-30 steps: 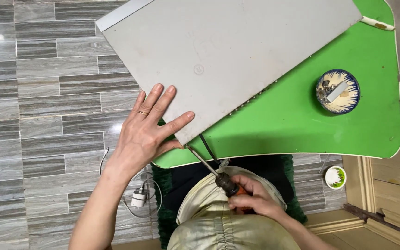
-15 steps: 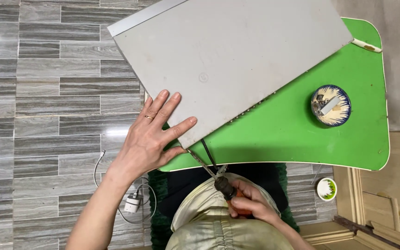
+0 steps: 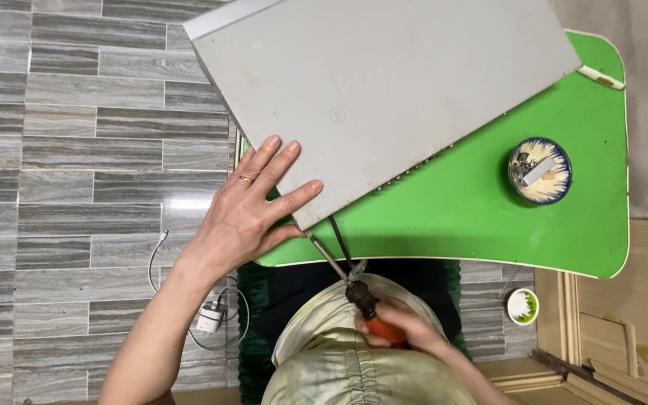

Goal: Using a screwdriver to remove screws from the back panel of an electronic device

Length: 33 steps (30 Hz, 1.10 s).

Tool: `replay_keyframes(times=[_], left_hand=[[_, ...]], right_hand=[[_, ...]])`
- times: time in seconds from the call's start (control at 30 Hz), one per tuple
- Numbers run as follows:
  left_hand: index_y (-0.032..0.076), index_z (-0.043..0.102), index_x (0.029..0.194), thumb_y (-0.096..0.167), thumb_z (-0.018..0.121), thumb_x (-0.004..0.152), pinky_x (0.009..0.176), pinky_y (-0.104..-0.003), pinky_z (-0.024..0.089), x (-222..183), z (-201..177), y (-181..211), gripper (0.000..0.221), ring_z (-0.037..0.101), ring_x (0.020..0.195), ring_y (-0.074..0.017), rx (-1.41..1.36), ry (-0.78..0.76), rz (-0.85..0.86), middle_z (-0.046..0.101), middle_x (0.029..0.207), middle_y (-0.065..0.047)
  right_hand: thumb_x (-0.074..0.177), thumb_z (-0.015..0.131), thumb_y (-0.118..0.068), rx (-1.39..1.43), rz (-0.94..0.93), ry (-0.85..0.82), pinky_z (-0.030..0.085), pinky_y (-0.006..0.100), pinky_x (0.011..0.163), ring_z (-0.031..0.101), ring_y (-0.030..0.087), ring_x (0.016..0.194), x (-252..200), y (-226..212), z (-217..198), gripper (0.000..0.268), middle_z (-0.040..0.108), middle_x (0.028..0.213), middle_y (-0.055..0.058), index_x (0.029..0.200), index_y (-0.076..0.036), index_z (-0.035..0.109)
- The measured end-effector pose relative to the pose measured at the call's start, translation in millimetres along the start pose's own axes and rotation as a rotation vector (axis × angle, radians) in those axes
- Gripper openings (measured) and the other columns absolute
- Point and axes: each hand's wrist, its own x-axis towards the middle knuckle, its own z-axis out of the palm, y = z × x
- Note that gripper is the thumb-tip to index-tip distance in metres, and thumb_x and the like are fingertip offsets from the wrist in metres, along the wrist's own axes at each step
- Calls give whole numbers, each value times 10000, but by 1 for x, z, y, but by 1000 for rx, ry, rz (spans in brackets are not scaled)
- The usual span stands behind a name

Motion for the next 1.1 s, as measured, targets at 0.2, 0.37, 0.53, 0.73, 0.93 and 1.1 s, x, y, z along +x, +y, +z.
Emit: replay_keyframes(times=[0.2,0.37,0.53,0.73,0.93,1.1], left_hand=[[287,478,1553,522,833,906,1223,-638,424,-2,2,-3,775,280,1573,-404,21,17,15,314,1670,-169],[280,479,1555,534,808,920,1228,-646,422,-3,3,-5,758,274,1574,-409,9,6,17,310,1672,-175],[263,530,1518,539,773,942,1210,-642,445,-1,1,-3,683,319,1551,-413,11,32,11,358,1646,-181],[282,490,1546,544,771,950,1214,-656,442,-2,3,-4,709,289,1572,-408,14,18,18,323,1668,-170],[284,502,1529,558,766,942,1206,-647,459,-2,3,-2,700,318,1562,-410,19,25,13,344,1657,-171],[268,548,1496,585,721,950,1191,-644,447,-2,4,-4,655,335,1544,-414,31,32,23,370,1637,-179]], right_hand=[[803,717,-91,-614,66,468,481,286,590,635,168,626,-3,-32,45,506,718,789,107,1281,-21,567],[922,690,-271,-626,-80,518,404,253,529,555,124,591,-10,-16,23,422,682,779,88,1210,36,656],[1010,416,-552,88,234,137,389,221,556,468,134,600,-6,-11,3,632,573,924,145,1307,1,487],[817,733,-267,-510,10,329,469,274,664,618,143,691,-5,-31,41,591,619,815,87,1295,18,533],[993,602,-226,18,42,169,562,410,865,688,330,917,-3,-11,23,451,684,1049,250,1266,130,547],[1014,419,-459,-384,154,496,505,322,689,659,224,689,7,-32,59,561,710,793,169,1091,23,697]])
